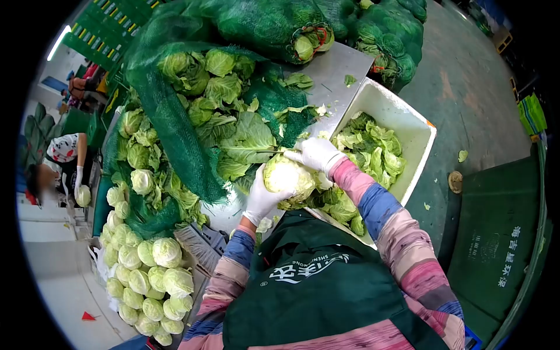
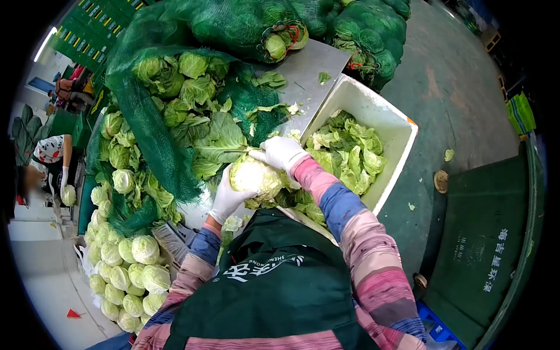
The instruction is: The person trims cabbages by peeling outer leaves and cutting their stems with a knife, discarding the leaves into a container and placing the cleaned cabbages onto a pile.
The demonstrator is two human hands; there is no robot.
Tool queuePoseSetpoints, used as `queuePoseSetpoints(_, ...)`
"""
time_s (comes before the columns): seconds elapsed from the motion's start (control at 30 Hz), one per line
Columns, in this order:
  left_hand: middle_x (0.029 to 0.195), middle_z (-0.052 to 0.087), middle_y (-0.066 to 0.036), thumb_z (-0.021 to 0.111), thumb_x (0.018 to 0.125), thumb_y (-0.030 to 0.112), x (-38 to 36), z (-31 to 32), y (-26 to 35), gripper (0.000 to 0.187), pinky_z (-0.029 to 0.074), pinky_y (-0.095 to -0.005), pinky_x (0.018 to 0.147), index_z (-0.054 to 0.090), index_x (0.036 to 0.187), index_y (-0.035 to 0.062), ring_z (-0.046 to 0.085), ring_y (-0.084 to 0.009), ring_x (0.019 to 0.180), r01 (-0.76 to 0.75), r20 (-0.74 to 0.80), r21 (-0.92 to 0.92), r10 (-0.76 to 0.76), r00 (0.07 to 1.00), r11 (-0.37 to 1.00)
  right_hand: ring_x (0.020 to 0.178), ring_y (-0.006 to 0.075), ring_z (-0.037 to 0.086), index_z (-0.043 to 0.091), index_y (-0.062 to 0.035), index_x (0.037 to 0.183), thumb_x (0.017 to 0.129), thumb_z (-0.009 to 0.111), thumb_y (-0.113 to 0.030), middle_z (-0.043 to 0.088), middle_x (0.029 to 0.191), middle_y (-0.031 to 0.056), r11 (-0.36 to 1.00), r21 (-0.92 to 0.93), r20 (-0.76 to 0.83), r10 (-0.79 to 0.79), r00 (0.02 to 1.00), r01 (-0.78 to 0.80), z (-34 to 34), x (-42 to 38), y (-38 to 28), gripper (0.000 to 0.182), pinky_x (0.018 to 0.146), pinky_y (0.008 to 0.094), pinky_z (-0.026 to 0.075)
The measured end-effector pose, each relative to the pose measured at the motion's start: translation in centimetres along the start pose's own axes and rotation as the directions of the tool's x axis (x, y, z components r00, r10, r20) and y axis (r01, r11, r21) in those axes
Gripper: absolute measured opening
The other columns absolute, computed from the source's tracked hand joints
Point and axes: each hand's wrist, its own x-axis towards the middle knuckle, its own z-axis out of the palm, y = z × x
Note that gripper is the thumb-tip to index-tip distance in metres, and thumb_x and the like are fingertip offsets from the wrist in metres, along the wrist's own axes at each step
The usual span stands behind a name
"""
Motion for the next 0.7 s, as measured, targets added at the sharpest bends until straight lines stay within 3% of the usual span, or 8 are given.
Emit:
queuePoseSetpoints(0.27,0.125,0.056,-0.021,0.089,0.057,0.028,-1.5,-0.2,-0.8,0.107,0.045,-0.036,0.098,0.029,0.14,-0.0039,0.056,-0.028,0.115,-0.048,0.011,-0.123,0.05,0.999,0.991,0.099,0.0345,0.064,0.067,-0.0081,0.108,0.086,0.053,-0.056,0.067,0.105,0.0185,0.993,0.11,-0.039,0.044,0.998,-0.04,2.0,3.0,1.4,0.054,0.085,0.0422,0.05)
queuePoseSetpoints(0.33,0.133,0.05,-0.02,0.091,0.054,0.027,-1.8,-0.9,-0.4,0.112,0.041,-0.0359,0.103,0.028,0.143,-0.0021,0.05,-0.0274,0.123,-0.098,0.093,-0.08,0.105,0.99,0.992,0.097,0.0349,0.064,0.067,-0.009,0.11,0.085,0.058,-0.049,0.067,0.105,0.0201,0.99,0.101,0.015,0.101,0.995,-0.102,3.5,4.0,3.3,0.048,0.086,0.0415,0.05)
queuePoseSetpoints(0.4,0.137,0.046,-0.02,0.092,0.053,0.027,-2.3,-1.2,-1.7,0.115,0.037,-0.0357,0.106,0.027,0.144,-0.0009,0.046,-0.0272,0.127,-0.158,0.129,-0.11,0.172,0.977,0.981,0.087,0.0361,0.066,0.063,-0.0055,0.113,0.081,0.064,-0.036,0.067,0.098,0.0211,0.976,0.172,-0.085,0.15,0.985,-0.134,7.3,3.9,6.8,0.044,0.08,0.0417,0.052)
queuePoseSetpoints(0.43,0.141,0.043,-0.019,0.093,0.051,0.027,-2.3,-1.6,-1.9,0.118,0.034,-0.0354,0.109,0.027,0.145,0.0002,0.042,-0.0269,0.131,-0.209,0.164,-0.142,0.231,0.959,0.968,0.087,0.0369,0.066,0.061,-0.0065,0.119,0.081,0.068,-0.037,0.067,0.099,0.0213,0.952,0.216,-0.105,0.245,0.964,-0.218,8.0,3.2,6.7,0.05,0.079,0.0404,0.052)
queuePoseSetpoints(0.47,0.141,0.043,-0.019,0.093,0.051,0.027,-1.9,-1.9,-2.1,0.118,0.034,-0.0354,0.109,0.027,0.145,0.0002,0.042,-0.0269,0.131,-0.214,0.162,-0.139,0.236,0.958,0.967,0.082,0.031,0.066,0.059,-0.008,0.123,0.082,0.067,-0.047,0.068,0.092,0.0183,0.943,0.251,-0.105,0.25,0.963,-0.217,8.4,2.7,6.7,0.057,0.076,0.0363,0.052)
queuePoseSetpoints(0.57,0.144,0.039,-0.017,0.094,0.049,0.026,-1.0,-2.3,-1.5,0.119,0.031,-0.0355,0.111,0.029,0.146,0.0016,0.039,-0.0265,0.133,-0.179,0.233,-0.135,0.207,0.95,0.975,0.063,0.0176,0.06,0.059,-0.0022,0.121,0.083,0.064,-0.056,0.064,0.081,0.0105,0.785,0.6,-0.031,0.219,0.975,-0.157,7.8,0.7,5.8,0.066,0.062,0.031,0.049)
queuePoseSetpoints(0.67,0.138,0.046,-0.016,0.093,0.052,0.02,2.3,-2.5,0.3,0.118,0.039,-0.0365,0.106,0.026,0.147,0.0038,0.046,-0.0283,0.127,-0.119,0.224,-0.323,0.198,0.954,0.939,0.051,0.0113,0.054,0.059,0.0049,0.117,0.085,0.06,-0.057,0.063,0.073,0.0081,0.723,0.672,0.017,0.199,0.98,-0.159,7.1,-0.4,6.1,0.069,0.048,0.027,0.044)
queuePoseSetpoints(0.7,0.138,0.046,-0.017,0.093,0.053,0.019,3.5,-2.8,1.2,0.117,0.04,-0.0365,0.105,0.025,0.148,0.0054,0.047,-0.0291,0.126,-0.103,0.206,-0.261,0.16,0.965,0.96,0.05,0.0114,0.053,0.059,0.0055,0.116,0.087,0.059,-0.055,0.062,0.069,0.0075,0.695,0.693,0.002,0.263,0.965,-0.191,8.2,-0.2,6.9,0.067,0.046,0.0267,0.043)
